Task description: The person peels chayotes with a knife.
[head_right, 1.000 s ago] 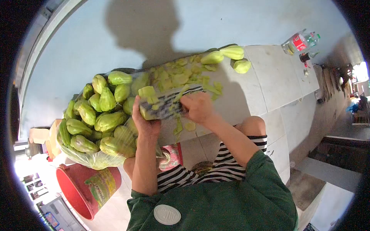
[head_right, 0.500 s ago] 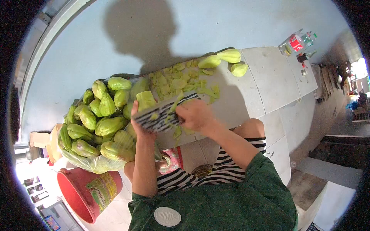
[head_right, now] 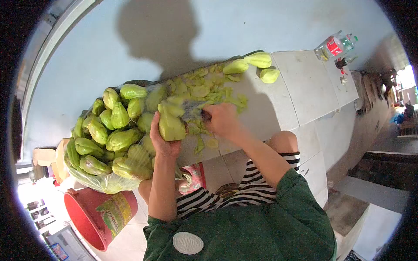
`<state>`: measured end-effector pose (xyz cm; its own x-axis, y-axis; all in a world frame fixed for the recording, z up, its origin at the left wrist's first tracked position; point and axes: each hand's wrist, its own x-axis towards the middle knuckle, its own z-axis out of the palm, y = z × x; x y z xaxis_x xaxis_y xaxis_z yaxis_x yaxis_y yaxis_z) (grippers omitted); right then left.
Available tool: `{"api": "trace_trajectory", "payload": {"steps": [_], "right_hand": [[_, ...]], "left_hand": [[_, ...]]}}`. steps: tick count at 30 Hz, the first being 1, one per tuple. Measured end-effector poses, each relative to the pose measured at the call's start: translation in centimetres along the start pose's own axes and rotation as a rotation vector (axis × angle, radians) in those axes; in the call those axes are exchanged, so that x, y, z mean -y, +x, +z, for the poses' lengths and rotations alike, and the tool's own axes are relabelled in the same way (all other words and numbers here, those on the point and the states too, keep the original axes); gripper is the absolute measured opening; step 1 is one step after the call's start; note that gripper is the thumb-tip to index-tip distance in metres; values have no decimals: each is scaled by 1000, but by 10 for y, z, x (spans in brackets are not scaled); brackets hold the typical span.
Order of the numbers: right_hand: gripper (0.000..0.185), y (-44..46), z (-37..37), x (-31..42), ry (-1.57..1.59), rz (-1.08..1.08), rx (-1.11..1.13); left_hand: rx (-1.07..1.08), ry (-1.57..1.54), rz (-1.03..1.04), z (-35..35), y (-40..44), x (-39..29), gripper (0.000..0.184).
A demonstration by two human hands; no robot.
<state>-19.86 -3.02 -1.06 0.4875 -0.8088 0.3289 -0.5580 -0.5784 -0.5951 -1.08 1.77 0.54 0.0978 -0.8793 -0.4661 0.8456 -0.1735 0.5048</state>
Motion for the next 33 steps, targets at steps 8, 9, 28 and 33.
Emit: {"api": "trace_trajectory", "payload": {"steps": [8,9,28,33], "right_hand": [[21,-3,-18,20,4,-186,-12],[21,-3,-17,19,6,-187,-15],[18,-7,-7,15,-173,-350,-40],[22,-4,-14,22,-107,-374,-10]], "left_hand": [[-5,-39,39,1,2,-3,48],[108,-30,30,1,3,-4,47],[175,-58,73,3,6,-5,49],[149,-117,45,2,6,-9,49]]}}
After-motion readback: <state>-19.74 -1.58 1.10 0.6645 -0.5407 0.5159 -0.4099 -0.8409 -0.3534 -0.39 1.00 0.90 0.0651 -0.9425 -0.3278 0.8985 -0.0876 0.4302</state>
